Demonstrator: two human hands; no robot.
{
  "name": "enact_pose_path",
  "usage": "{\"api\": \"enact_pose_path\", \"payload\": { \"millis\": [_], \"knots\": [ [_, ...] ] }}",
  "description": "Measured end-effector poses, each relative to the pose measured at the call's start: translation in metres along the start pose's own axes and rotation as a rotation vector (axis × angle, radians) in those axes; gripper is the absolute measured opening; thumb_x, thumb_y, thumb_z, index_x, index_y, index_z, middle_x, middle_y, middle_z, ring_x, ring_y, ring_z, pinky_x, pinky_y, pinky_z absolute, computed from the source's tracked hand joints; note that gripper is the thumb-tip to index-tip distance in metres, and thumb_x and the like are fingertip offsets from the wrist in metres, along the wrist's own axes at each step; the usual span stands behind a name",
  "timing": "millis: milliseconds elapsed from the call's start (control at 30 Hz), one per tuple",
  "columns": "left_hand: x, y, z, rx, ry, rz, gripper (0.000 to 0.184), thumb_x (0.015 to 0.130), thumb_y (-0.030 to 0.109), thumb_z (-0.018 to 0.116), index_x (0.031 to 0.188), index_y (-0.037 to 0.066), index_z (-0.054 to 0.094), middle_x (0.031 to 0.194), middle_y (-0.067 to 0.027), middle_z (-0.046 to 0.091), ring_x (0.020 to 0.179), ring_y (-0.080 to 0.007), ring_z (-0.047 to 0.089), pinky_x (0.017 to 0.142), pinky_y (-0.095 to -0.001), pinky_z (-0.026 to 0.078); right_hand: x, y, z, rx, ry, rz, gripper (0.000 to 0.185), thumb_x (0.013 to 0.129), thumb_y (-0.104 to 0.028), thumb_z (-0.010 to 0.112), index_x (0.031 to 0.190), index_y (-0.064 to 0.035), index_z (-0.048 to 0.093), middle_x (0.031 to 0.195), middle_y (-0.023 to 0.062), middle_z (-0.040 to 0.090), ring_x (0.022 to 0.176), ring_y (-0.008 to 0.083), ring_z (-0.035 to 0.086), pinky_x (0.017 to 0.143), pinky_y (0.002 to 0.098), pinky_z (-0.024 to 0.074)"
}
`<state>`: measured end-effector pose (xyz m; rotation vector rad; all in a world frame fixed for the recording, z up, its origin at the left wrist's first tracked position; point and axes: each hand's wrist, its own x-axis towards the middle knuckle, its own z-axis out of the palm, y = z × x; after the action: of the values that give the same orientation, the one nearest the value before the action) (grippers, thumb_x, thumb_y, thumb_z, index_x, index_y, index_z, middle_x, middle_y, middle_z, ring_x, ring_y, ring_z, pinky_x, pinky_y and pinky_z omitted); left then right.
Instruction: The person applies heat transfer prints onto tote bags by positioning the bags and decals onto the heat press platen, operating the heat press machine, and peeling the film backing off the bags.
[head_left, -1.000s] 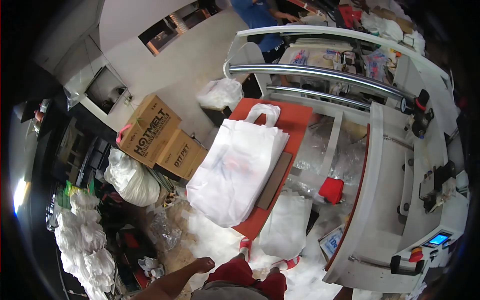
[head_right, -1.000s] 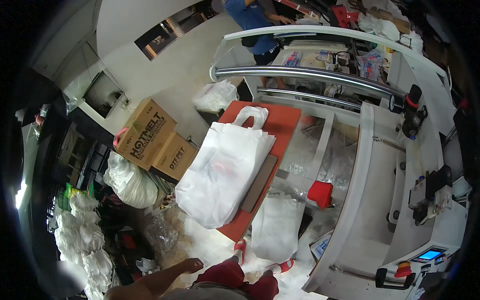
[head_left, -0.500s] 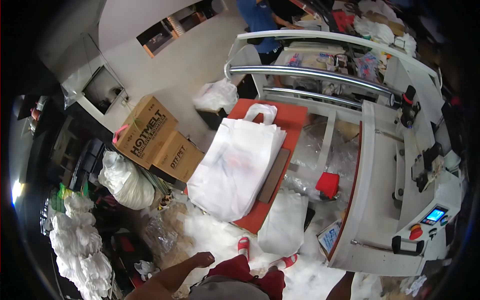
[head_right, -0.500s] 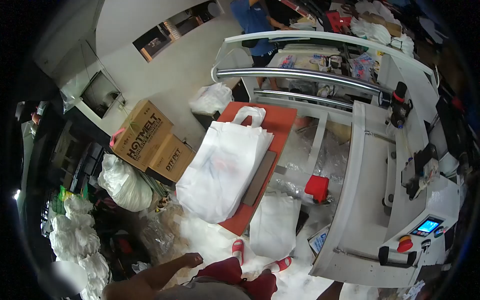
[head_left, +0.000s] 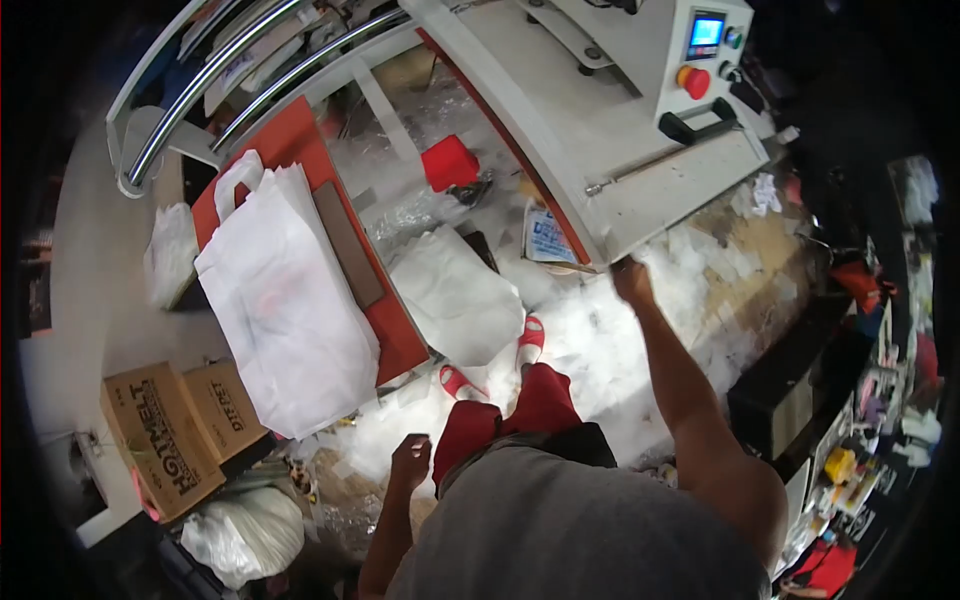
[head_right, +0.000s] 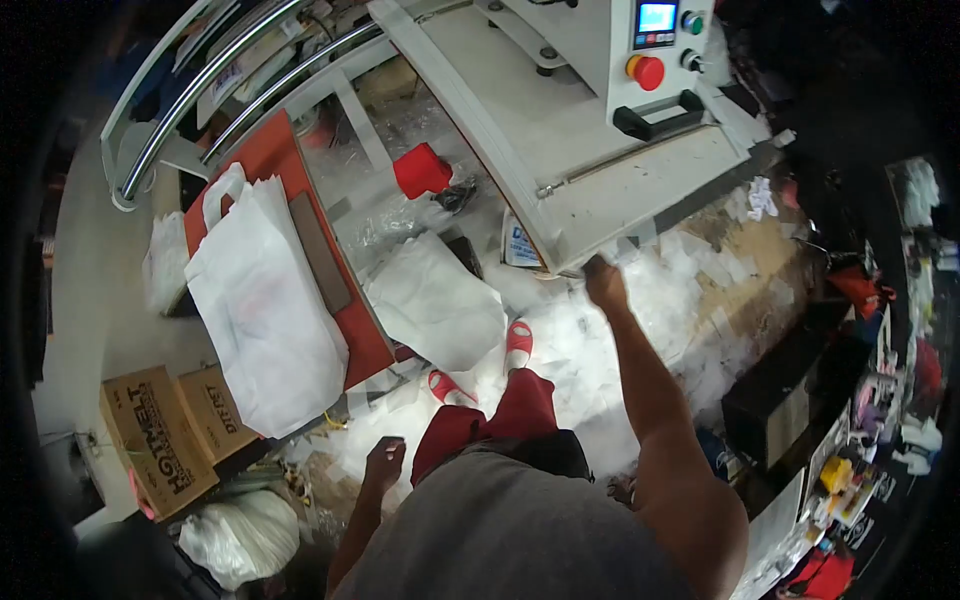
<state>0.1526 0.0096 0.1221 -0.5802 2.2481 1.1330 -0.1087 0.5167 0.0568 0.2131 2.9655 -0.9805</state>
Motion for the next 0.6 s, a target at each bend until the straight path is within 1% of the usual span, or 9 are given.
{"api": "enact_pose_path", "payload": {
  "millis": [67, 100, 200, 233, 267, 333, 433, 533, 600],
  "knots": [
    [0.025, 0.006, 0.007, -0.014, -0.105, 0.181, 0.03, 0.088, 0.026, 0.061, 0.109, 0.003, 0.064, 0.105, -0.0151, 0.067, 0.097, -0.0292, 0.066, 0.086, -0.0369, 0.052, -0.05, -0.034, 0.022, 0.016, -0.255, -0.124, 0.019, 0.088, -0.013, 0.052, 0.097, -0.0029, 0.065, 0.094, 0.0211, 0.066, 0.081, 0.0379, 0.065, 0.073, 0.0463, 0.0516],
    [0.028, 0.024, 0.007, -0.047, -0.136, 0.277, 0.034, 0.086, 0.025, 0.064, 0.111, 0.003, 0.063, 0.109, -0.0156, 0.066, 0.102, -0.0301, 0.064, 0.09, -0.0372, 0.051, -0.079, -0.042, 0.043, 0.007, -0.323, -0.421, 0.017, 0.085, -0.012, 0.053, 0.094, -0.0032, 0.065, 0.091, 0.0183, 0.067, 0.085, 0.0362, 0.065, 0.076, 0.0438, 0.0516],
    [0.006, 0.13, -0.011, -0.049, -0.172, 0.625, 0.045, 0.079, 0.023, 0.071, 0.117, 0.001, 0.06, 0.118, -0.0178, 0.061, 0.115, -0.0326, 0.057, 0.098, -0.038, 0.045, -0.147, -0.186, 0.021, -0.125, -0.807, -0.617, 0.017, 0.081, -0.01, 0.057, 0.095, -0.0039, 0.066, 0.093, 0.0148, 0.067, 0.09, 0.0316, 0.065, 0.082, 0.0381, 0.0513],
    [0.007, 0.131, -0.011, -0.02, -0.195, 0.729, 0.046, 0.079, 0.024, 0.073, 0.117, 0.001, 0.06, 0.118, -0.0183, 0.061, 0.115, -0.0332, 0.056, 0.098, -0.0381, 0.045, -0.165, -0.219, 0.01, 0.221, -0.815, -0.33, 0.02, 0.083, -0.011, 0.059, 0.101, -0.0043, 0.067, 0.099, 0.0145, 0.067, 0.092, 0.0306, 0.065, 0.084, 0.0366, 0.0512],
    [0.009, 0.128, -0.014, 0.01, -0.206, 0.827, 0.048, 0.078, 0.024, 0.074, 0.117, 0.0, 0.059, 0.118, -0.0188, 0.06, 0.115, -0.0337, 0.055, 0.098, -0.0382, 0.044, -0.168, -0.272, -0.025, 0.278, -0.821, -0.137, 0.022, 0.085, -0.011, 0.06, 0.105, -0.0042, 0.066, 0.104, 0.0144, 0.067, 0.092, 0.032, 0.065, 0.084, 0.0363, 0.0514],
    [-0.008, 0.14, -0.055, 0.042, -0.314, 0.809, 0.04, 0.078, 0.027, 0.075, 0.105, 0.001, 0.064, 0.098, -0.0166, 0.067, 0.099, -0.0339, 0.063, 0.088, -0.0415, 0.048, -0.171, -0.294, -0.043, 0.39, -0.582, -0.241, 0.02, 0.085, -0.004, 0.059, 0.104, -0.0016, 0.066, 0.1, 0.0136, 0.068, 0.087, 0.0285, 0.066, 0.079, 0.0351, 0.0526],
    [-0.015, 0.123, -0.11, -0.019, -0.281, 0.705, 0.033, 0.079, 0.023, 0.075, 0.101, 0.001, 0.064, 0.09, -0.015, 0.068, 0.088, -0.0301, 0.066, 0.08, -0.04, 0.05, -0.158, -0.33, -0.071, 0.513, -0.39, -0.16, 0.02, 0.085, 0.005, 0.058, 0.104, 0.0015, 0.063, 0.091, 0.01, 0.066, 0.081, 0.0176, 0.063, 0.072, 0.029, 0.0516],
    [-0.017, 0.091, -0.164, -0.338, -0.18, 0.581, 0.026, 0.083, 0.014, 0.073, 0.103, 0.001, 0.062, 0.085, -0.0087, 0.066, 0.075, -0.0125, 0.062, 0.067, -0.0274, 0.051, -0.144, -0.36, -0.057, 0.613, -0.226, -0.097, 0.015, 0.091, 0.003, 0.054, 0.105, -0.0009, 0.059, 0.086, 0.005, 0.061, 0.072, 0.0092, 0.057, 0.065, 0.0245, 0.0488],
    [-0.014, 0.087, -0.206, -0.491, -0.07, 0.639, 0.023, 0.086, 0.008, 0.069, 0.107, 0.002, 0.06, 0.085, -0.0049, 0.065, 0.072, -0.0084, 0.06, 0.065, -0.0239, 0.05, -0.127, -0.379, -0.031, 0.691, -0.198, -0.209, 0.013, 0.094, 0.0, 0.053, 0.105, -0.0026, 0.058, 0.085, 0.0035, 0.06, 0.068, 0.0074, 0.055, 0.063, 0.0234, 0.0474]
  ]
}}
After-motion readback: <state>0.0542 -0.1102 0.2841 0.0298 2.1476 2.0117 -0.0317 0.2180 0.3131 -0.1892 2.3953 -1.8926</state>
